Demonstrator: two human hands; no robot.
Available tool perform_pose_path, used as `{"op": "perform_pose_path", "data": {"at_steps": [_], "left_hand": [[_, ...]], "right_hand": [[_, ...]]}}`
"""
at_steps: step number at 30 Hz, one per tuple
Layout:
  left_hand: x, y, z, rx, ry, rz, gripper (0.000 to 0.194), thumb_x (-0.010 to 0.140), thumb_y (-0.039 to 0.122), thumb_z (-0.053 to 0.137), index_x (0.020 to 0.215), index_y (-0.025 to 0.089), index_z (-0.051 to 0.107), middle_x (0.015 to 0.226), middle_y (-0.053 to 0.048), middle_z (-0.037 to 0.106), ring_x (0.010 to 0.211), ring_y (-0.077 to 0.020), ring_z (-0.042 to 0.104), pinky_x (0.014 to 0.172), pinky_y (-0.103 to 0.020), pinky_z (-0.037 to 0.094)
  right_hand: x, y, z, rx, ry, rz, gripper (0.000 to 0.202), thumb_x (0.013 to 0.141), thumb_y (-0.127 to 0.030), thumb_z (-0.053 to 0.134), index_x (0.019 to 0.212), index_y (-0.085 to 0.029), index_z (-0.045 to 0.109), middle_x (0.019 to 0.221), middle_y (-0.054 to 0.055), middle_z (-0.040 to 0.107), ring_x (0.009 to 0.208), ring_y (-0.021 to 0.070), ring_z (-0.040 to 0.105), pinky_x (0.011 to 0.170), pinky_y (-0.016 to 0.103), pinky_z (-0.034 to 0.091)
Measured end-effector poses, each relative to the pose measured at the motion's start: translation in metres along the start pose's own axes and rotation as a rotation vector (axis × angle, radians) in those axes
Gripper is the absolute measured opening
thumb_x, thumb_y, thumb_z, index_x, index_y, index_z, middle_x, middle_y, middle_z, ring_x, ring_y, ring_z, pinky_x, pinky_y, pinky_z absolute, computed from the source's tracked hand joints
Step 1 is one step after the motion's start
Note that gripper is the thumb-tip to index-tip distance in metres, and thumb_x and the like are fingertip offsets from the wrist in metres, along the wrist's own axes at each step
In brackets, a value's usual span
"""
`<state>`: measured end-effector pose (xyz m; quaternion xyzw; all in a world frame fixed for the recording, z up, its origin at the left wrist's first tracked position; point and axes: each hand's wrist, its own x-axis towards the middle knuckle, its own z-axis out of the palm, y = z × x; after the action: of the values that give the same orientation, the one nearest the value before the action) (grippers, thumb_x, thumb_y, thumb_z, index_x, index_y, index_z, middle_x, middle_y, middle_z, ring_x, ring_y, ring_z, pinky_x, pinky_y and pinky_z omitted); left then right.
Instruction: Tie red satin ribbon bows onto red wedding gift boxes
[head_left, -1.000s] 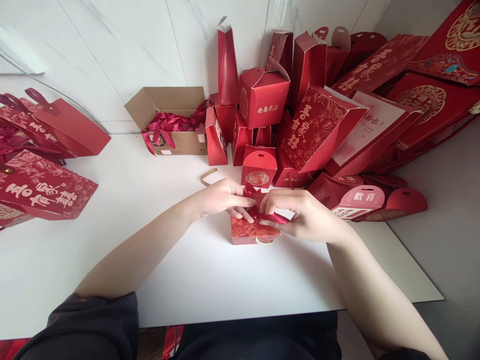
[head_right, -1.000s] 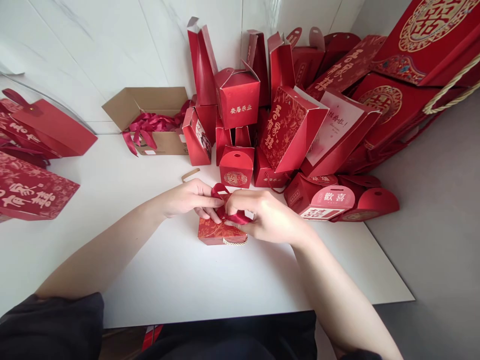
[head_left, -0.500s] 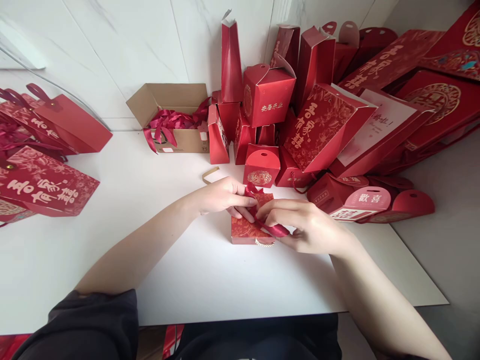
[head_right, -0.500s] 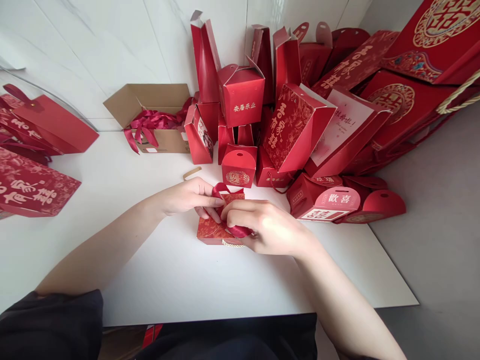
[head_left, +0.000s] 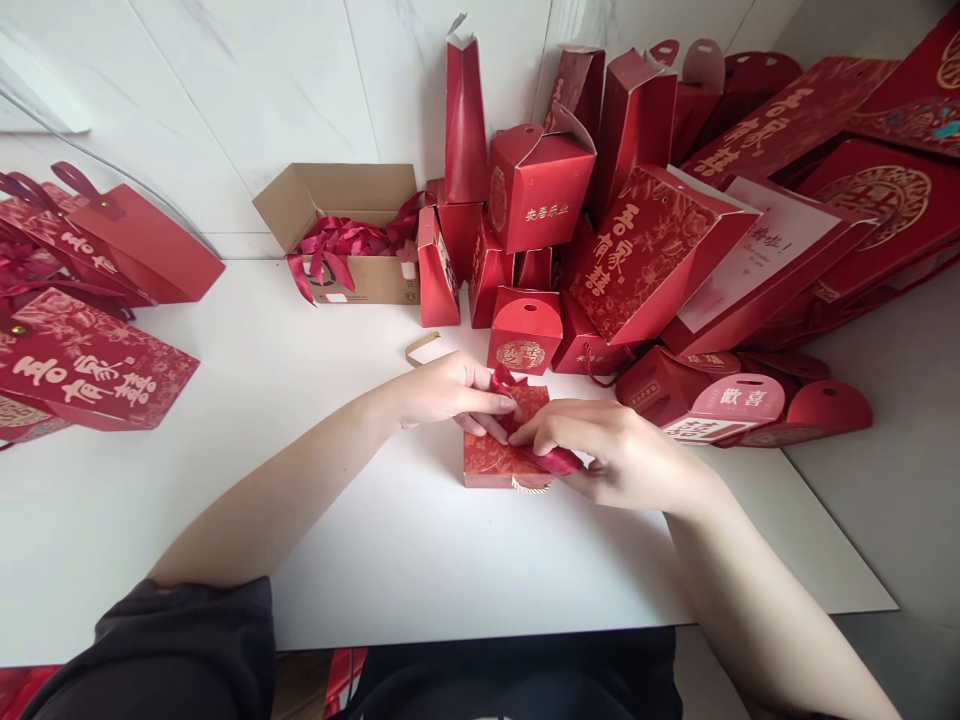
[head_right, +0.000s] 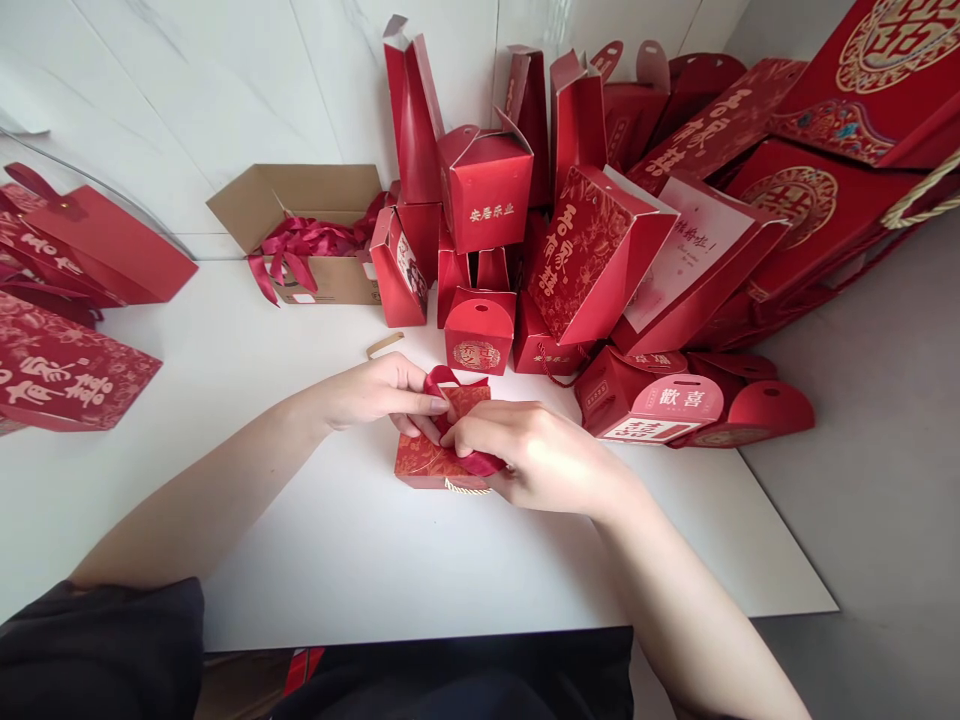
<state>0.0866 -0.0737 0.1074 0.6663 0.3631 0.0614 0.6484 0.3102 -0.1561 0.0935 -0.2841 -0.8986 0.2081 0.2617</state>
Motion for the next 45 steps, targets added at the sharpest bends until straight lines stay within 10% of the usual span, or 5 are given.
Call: {"op": "perform_pose_path", "data": {"at_steps": [11, 21, 35, 45], "left_hand": [[-0.001, -0.002, 0.004, 0.059, 0.007, 0.108, 0.02, 0.066, 0.02, 0.081, 0.086, 0.018, 0.078, 0.088, -0.005, 0.078, 0.087, -0.0229, 0.074, 0.084, -0.034, 0.059], [-0.008, 0.003, 0.012, 0.152, 0.05, 0.211, 0.009, 0.073, 0.009, 0.068, 0.08, 0.014, 0.068, 0.079, -0.001, 0.07, 0.07, -0.0105, 0.065, 0.067, -0.021, 0.054], [-0.018, -0.035, 0.052, 0.665, 0.78, 0.735, 0.015, 0.08, 0.004, 0.058, 0.076, 0.018, 0.058, 0.076, 0.001, 0.064, 0.067, -0.0101, 0.058, 0.062, -0.023, 0.049], [-0.02, -0.042, 0.051, 0.588, 0.859, 0.753, 0.012, 0.078, 0.006, 0.067, 0.079, 0.018, 0.067, 0.08, 0.0, 0.07, 0.073, -0.0108, 0.066, 0.069, -0.022, 0.054]], "right_hand": [[0.001, 0.0, -0.009, 0.248, -0.057, 0.006, 0.021, 0.086, -0.036, 0.067, 0.095, -0.018, 0.06, 0.093, 0.007, 0.069, 0.083, 0.0196, 0.064, 0.077, 0.032, 0.05], [0.01, 0.019, 0.006, 0.125, 0.115, 0.172, 0.007, 0.091, -0.023, 0.06, 0.097, -0.022, 0.063, 0.111, 0.007, 0.063, 0.106, 0.0219, 0.058, 0.094, 0.038, 0.047], [0.014, 0.019, 0.019, 0.191, 0.182, 0.179, 0.014, 0.092, -0.017, 0.056, 0.101, -0.023, 0.065, 0.107, 0.005, 0.06, 0.096, 0.0167, 0.061, 0.089, 0.035, 0.051], [0.019, 0.017, 0.023, 0.237, 0.234, 0.181, 0.011, 0.088, -0.017, 0.063, 0.089, -0.023, 0.071, 0.105, 0.003, 0.07, 0.097, 0.0179, 0.064, 0.084, 0.035, 0.054]]}}
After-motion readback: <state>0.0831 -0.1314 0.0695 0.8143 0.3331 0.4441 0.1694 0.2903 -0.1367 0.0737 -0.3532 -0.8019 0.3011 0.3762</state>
